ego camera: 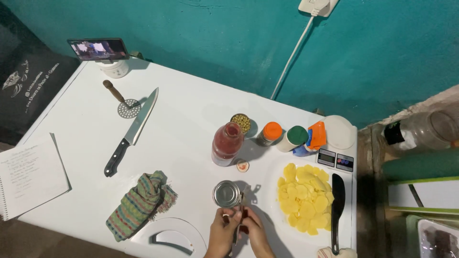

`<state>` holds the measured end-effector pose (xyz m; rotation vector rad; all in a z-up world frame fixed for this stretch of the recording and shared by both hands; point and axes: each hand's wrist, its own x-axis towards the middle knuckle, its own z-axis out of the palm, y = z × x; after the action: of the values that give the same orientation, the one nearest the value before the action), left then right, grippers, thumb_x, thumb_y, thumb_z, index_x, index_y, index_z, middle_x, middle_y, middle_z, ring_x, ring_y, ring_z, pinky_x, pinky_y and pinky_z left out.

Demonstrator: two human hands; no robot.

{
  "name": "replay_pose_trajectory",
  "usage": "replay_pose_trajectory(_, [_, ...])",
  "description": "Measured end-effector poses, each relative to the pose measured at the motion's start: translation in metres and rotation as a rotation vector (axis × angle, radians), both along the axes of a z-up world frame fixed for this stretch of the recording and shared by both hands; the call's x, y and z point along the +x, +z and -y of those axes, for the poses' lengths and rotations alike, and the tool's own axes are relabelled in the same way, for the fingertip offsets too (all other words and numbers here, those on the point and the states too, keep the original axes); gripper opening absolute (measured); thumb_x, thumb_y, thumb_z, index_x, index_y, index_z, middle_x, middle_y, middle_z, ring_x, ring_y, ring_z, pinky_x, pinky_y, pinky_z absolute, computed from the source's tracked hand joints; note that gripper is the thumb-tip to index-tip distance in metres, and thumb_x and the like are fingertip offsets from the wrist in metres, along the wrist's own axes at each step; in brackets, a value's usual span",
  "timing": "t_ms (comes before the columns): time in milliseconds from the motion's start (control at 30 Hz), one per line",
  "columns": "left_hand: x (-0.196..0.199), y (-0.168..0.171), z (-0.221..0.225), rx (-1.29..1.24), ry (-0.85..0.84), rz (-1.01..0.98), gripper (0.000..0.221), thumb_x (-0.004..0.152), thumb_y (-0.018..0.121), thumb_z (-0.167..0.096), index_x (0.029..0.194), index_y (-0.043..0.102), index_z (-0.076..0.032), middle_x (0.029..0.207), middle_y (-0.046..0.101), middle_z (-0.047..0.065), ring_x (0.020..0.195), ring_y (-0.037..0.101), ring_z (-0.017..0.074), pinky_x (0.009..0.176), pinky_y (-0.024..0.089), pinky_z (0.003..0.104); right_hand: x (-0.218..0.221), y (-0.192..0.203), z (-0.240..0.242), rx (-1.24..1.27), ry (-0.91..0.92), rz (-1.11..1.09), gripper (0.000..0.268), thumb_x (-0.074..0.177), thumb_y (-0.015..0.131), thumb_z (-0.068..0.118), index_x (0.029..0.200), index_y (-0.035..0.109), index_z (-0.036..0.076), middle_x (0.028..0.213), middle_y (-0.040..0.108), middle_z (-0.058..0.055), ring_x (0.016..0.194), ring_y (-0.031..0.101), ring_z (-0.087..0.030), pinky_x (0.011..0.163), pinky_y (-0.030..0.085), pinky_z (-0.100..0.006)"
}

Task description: The recorder is using a manual can opener to open a metal can on a workspace.

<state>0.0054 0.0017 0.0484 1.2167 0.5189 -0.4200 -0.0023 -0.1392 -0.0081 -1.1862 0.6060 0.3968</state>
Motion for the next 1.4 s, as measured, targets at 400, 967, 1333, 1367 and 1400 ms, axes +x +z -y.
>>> replay_pose_trajectory(400, [0.017, -0.002, -0.005, 0.052, -0.208, -0.191, 0.041, 0.091, 0.069, -0.044, 0.106, 0.064, -0.006, 0.084, 0.063, 0.005, 0.064, 0.056, 0.0125, 0.054, 0.043, 0.03, 0.008, 0.006, 0.002, -0.51, 0.148, 0.396, 0.053, 0.084, 0.062, -0.012, 0.134, 0.067, 0.006, 0.103, 0.065, -0.005, 0.085, 0.065, -0.015, 0.073, 0.053, -0.026])
replay_pose_trajectory(967, [0.015, -0.003, 0.012, 0.577, -0.27, 0.247, 0.057, 0.104, 0.033, -0.048, 0.087, 0.067, -0.006, 0.057, 0.07, 0.011, 0.054, 0.072, 0.0292, 0.056, 0.054, 0.041, 0.026, 0.076, -0.016, -0.902, 0.044, 0.444, 0.027, 0.097, 0.057, 0.017, 0.118, 0.069, 0.005, 0.101, 0.069, -0.012, 0.083, 0.069, -0.024, 0.073, 0.055, -0.035])
replay_pose_trajectory(1333, [0.015, 0.014, -0.006, 0.631, -0.29, 0.293, 0.049, 0.103, 0.042, -0.045, 0.093, 0.071, -0.006, 0.075, 0.076, 0.01, 0.074, 0.072, 0.033, 0.066, 0.053, 0.043, 0.033, 0.031, -0.01, -0.678, 0.037, 0.285, 0.034, 0.104, 0.046, 0.032, 0.114, 0.066, 0.007, 0.096, 0.075, -0.007, 0.083, 0.075, -0.019, 0.066, 0.057, -0.035])
replay_pose_trajectory(1367, [0.013, 0.021, -0.008, 0.599, -0.216, 0.314, 0.042, 0.097, 0.052, -0.044, 0.101, 0.066, -0.004, 0.085, 0.073, 0.013, 0.079, 0.073, 0.0321, 0.07, 0.055, 0.043, 0.022, 0.001, -0.004, -0.607, 0.023, 0.31, 0.033, 0.104, 0.048, 0.03, 0.114, 0.068, 0.006, 0.097, 0.076, -0.007, 0.087, 0.074, -0.018, 0.07, 0.057, -0.033])
replay_pose_trajectory(1400, [0.011, 0.028, -0.01, 0.566, -0.142, 0.335, 0.043, 0.092, 0.061, -0.043, 0.108, 0.061, -0.002, 0.095, 0.07, 0.015, 0.084, 0.074, 0.0312, 0.073, 0.057, 0.043, 0.012, -0.029, 0.002, -0.536, 0.009, 0.335, 0.031, 0.104, 0.051, 0.028, 0.114, 0.069, 0.004, 0.098, 0.077, -0.008, 0.092, 0.073, -0.018, 0.074, 0.057, -0.032])
